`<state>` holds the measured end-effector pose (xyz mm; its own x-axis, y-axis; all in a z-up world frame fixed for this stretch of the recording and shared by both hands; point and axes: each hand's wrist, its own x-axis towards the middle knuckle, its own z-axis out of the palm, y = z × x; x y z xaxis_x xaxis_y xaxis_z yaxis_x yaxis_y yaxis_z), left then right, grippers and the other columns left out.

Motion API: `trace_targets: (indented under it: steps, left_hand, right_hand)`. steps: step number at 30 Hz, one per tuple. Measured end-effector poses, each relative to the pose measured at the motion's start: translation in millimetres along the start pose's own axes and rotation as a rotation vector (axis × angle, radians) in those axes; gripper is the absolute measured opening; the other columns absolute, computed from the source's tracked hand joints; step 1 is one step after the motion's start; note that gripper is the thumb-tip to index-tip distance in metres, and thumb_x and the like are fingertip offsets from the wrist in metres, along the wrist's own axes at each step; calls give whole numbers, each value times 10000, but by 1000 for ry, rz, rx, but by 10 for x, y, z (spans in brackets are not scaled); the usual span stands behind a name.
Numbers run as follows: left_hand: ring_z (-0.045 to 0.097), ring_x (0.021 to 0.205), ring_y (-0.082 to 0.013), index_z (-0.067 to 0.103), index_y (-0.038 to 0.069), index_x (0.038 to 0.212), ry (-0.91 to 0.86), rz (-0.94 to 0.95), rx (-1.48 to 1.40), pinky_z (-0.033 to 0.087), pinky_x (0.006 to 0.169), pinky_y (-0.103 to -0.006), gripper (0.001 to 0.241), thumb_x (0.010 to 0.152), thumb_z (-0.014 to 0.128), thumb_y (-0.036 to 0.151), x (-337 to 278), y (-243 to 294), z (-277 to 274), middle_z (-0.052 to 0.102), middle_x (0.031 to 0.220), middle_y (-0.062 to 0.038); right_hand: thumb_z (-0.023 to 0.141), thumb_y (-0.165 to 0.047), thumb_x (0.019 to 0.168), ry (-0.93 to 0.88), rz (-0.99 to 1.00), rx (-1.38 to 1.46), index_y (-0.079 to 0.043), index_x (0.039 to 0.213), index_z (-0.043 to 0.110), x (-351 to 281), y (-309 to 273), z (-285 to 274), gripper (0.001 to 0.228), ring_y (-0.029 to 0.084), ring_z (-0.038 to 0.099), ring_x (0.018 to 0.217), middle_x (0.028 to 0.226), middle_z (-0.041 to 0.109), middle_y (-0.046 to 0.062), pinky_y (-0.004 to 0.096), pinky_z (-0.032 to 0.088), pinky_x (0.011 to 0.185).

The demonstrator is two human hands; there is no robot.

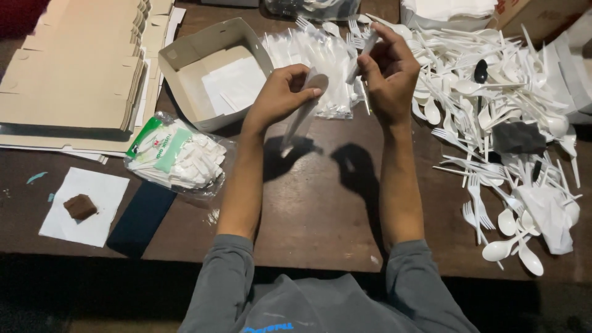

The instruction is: Wrapping individual plastic forks and spoons into small plastic sleeves at a workstation.

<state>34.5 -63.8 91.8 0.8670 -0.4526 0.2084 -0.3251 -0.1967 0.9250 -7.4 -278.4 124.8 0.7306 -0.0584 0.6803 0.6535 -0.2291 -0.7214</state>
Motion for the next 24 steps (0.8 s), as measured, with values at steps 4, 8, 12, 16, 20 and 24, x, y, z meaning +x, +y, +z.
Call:
trace_targets:
  steps: [4, 8, 12, 16, 20, 24]
  left_hand:
    - [443, 697, -47, 666, 152, 866, -33, -59, 39, 365, 662, -236, 126, 921, 777, 177, 0, 43, 45, 526, 755, 79]
    - [433, 699, -53, 638, 150, 840, -67, -46, 38, 351, 677, -243, 174, 932, 784, 174, 9, -22, 55, 495, 743, 74]
    - [467, 699, -41, 667, 142, 859, -73, -52, -2, 372, 672, -226, 136, 932, 780, 166, -5, 9, 51, 536, 753, 79]
    - [563, 766, -39, 714, 129, 944, -84, -78, -17, 439, 718, -215, 85, 919, 775, 183, -10, 49, 50, 641, 831, 72]
    - [552, 743, -58, 705, 137, 943, -75, -74, -6, 431, 707, -231, 93, 937, 768, 206, -10, 49, 58, 631, 822, 61]
    - [601, 810, -62, 695, 128, 914, -48, -80, -34, 459, 728, -227, 123, 981, 713, 229, -6, 98, 64, 656, 853, 52]
  right_hand:
    - [682, 111, 952, 146, -30, 44, -37, 1210, 533, 21, -23, 54, 332, 246, 663, 790, 892, 597, 138, 334, 594, 682]
    - [669, 104, 989, 146, -97, 30, -4, 1242, 564, 14, -19, 30, 294, 263, 669, 808, 909, 617, 159, 366, 652, 741]
    - [685, 114, 981, 28, -40, -6, 12, 1304, 570, 1, 4, 7, 358, 251, 685, 826, 938, 646, 166, 335, 618, 787]
    - [705, 118, 968, -6, -5, -65, -6, 1314, 597, 2, 59, -18, 383, 200, 639, 856, 966, 659, 135, 292, 589, 788]
    - [759, 71, 917, -42, 65, -42, -41, 1228, 559, -4, 75, -53, 387, 164, 606, 814, 932, 625, 103, 267, 512, 721]
    - [729, 37, 971, -107, 76, -59, -5, 1098, 623, 1, 75, -45, 171, 190, 644, 876, 1011, 636, 115, 287, 571, 810]
